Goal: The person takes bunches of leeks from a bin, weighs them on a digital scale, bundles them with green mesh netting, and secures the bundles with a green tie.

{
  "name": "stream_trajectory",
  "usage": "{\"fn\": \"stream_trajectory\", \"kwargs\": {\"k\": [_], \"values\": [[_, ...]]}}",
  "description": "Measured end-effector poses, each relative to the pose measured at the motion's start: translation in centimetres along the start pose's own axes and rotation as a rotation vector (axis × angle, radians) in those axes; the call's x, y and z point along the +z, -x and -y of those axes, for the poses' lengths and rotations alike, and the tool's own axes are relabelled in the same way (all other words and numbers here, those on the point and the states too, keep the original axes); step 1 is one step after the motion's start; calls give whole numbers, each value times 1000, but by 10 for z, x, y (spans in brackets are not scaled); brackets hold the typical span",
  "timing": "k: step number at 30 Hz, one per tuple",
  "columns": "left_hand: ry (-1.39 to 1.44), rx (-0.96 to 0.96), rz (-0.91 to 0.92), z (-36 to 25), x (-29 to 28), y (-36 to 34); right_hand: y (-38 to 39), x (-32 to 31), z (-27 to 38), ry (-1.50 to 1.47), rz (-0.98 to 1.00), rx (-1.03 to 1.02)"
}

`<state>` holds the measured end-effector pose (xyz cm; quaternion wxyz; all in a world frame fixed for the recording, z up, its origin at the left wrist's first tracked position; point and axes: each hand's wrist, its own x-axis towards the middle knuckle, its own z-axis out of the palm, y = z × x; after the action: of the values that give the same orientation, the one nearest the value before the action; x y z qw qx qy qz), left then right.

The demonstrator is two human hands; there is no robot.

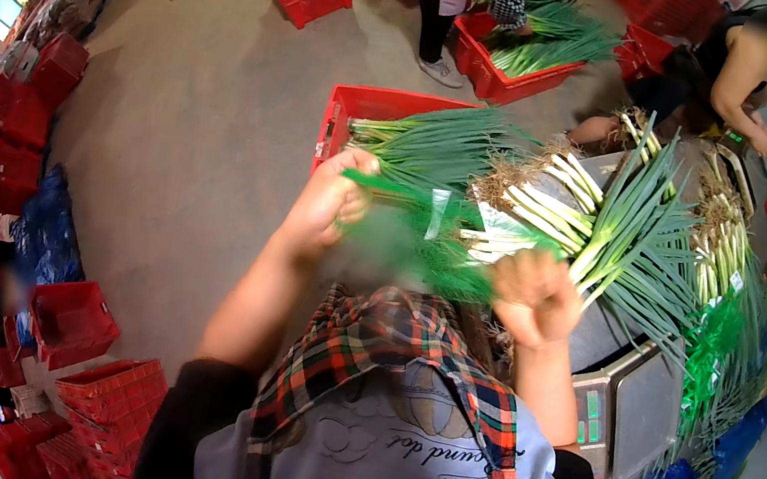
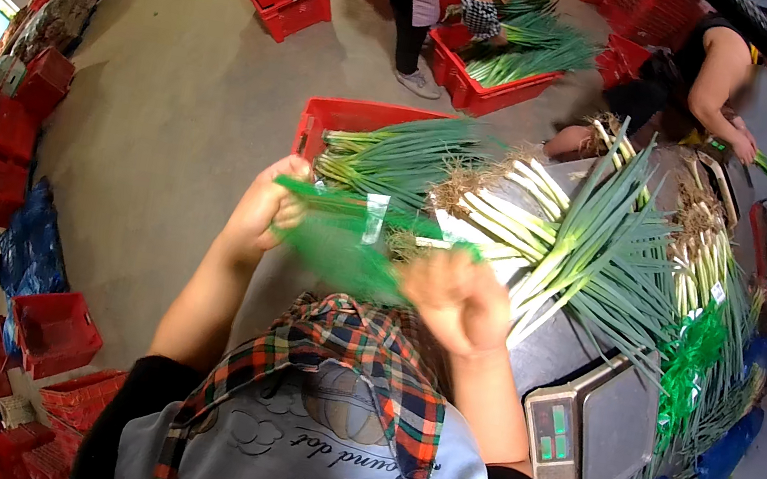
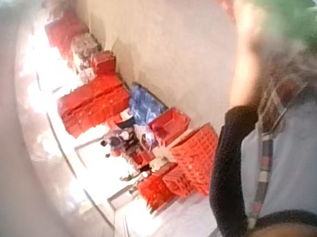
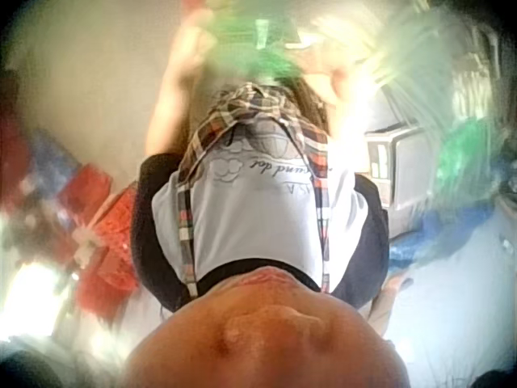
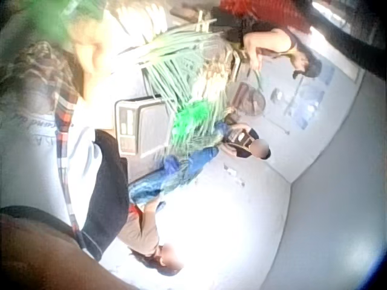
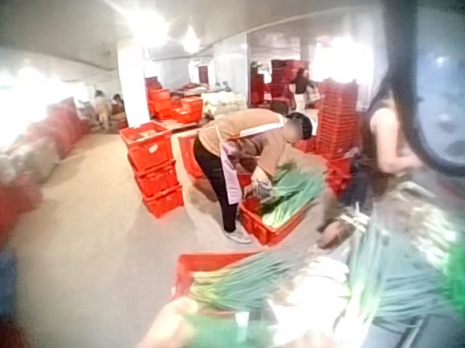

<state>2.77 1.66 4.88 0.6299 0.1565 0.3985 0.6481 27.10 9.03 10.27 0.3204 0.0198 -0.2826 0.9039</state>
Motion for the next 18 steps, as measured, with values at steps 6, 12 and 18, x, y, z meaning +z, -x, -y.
{"fn": "stream_trajectory", "kwargs": {"k": [6, 12, 18], "values": [[-870, -83, 555, 4, 39, 49, -5, -29, 22, 141, -99, 87], [-8, 207, 328, -28, 61, 54, 7, -19, -2, 127, -77, 261], [380, -157, 171, 15, 67, 58, -11, -13, 16, 220, -116, 220]]}}
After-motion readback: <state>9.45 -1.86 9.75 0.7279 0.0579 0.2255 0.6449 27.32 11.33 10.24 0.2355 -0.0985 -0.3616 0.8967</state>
